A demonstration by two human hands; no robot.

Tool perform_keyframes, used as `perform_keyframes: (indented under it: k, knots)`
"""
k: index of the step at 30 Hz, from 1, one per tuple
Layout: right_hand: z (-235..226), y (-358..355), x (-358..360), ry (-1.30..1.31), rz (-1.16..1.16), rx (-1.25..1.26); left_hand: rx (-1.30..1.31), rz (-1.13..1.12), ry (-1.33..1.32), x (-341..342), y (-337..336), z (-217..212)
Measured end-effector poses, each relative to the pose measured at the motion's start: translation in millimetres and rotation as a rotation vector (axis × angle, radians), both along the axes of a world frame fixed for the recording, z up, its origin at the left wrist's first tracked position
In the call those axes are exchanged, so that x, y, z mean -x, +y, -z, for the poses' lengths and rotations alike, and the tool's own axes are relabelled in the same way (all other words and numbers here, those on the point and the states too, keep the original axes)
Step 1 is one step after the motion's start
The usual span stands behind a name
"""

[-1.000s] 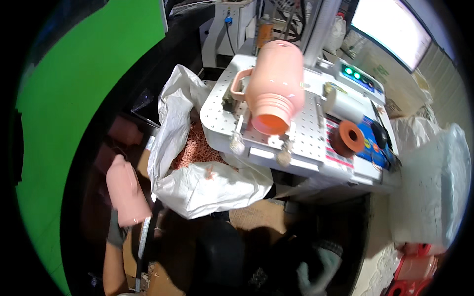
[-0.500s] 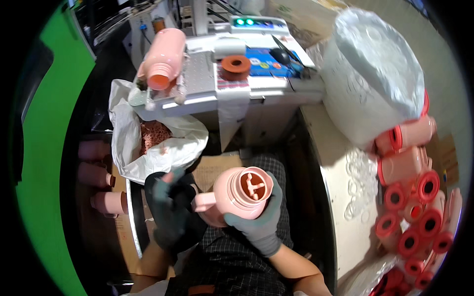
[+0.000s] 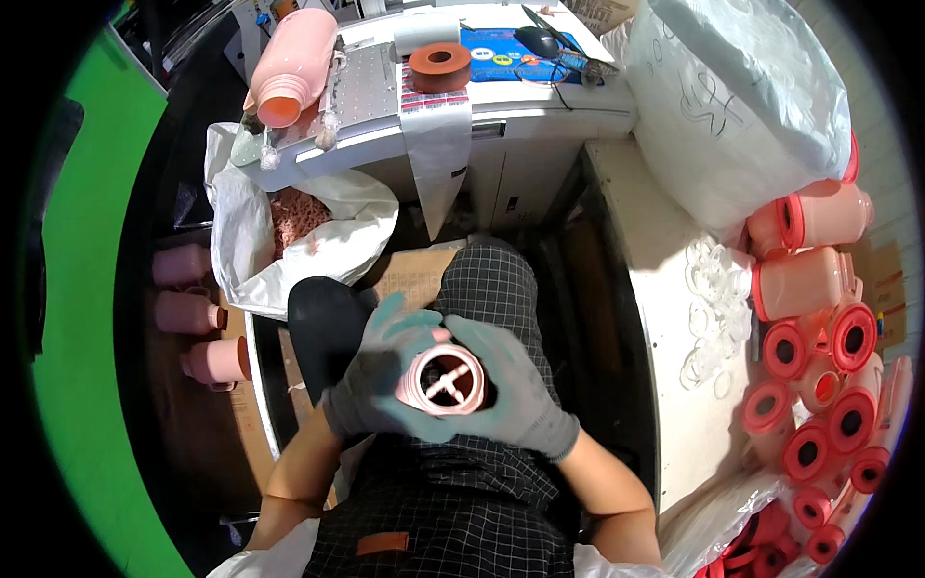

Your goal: The person assembles pink plastic containers by inserting a black circular insert into the opening, applying a label from a machine, and screwing on a red lid. The person handles the containers one at a time, placing the finished units into a pile on the right.

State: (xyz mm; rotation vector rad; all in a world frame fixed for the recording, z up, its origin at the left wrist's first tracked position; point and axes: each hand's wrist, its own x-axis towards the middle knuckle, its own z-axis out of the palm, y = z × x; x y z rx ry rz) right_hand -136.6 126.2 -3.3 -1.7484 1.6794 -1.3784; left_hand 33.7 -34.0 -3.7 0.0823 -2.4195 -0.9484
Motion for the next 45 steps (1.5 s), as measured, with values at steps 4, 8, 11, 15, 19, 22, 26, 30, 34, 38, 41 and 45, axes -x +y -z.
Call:
perform_keyframes:
  k: [4,8,11,15,19,22,26,30,34,38,41,45]
  knots:
    - [-3,-6,-18,0.2,0.268,0.269,0.0,-0.286,0.029,-4,28,4]
    - [-40,-8,6,0.287,-0.115,0.046,0.091,-0.2,-0.065,3,28,0]
    - [-72,2,18,0.486,-0.339,-0.268,-0.062,-0.057,-0.273,14,39,-9]
    - [-98,0,31,0.601,-0.555,-0.702,0.102,0.002,-0.163,32,67,-10]
    - [-72,10,29,0.597,-0.461,-0.539,0.082,-0.103,-0.061,32,70,-7]
    - [-48,21,23,0.551,-0.372,-0.276,0.007,0.002,-0.011,22,57,-8]
    - [-41,32,6,0.532,-0.212,-0.051,-0.114,0.002,-0.074,0,35,-17]
    - [-107,63,42,0.438,0.003,0.046,-0.574,-0.252,0.04,-45,-18,-3]
    - [-110,-21,26,0.288,0.186,0.324,-0.109,-0.136,0.01,-20,16,-20]
    - [-72,-187,-15,0.442,0.043,0.198,-0.067,-0.102,-0.13,-25,24,-22]
    - [-46,-213,-32,0.138,0.103,0.378,-0.081,-0.162,-0.089,-23,27,-23]
    - [-4,-101,40,0.091,0.236,0.244,-0.553,-0.146,-0.113,-12,24,-39]
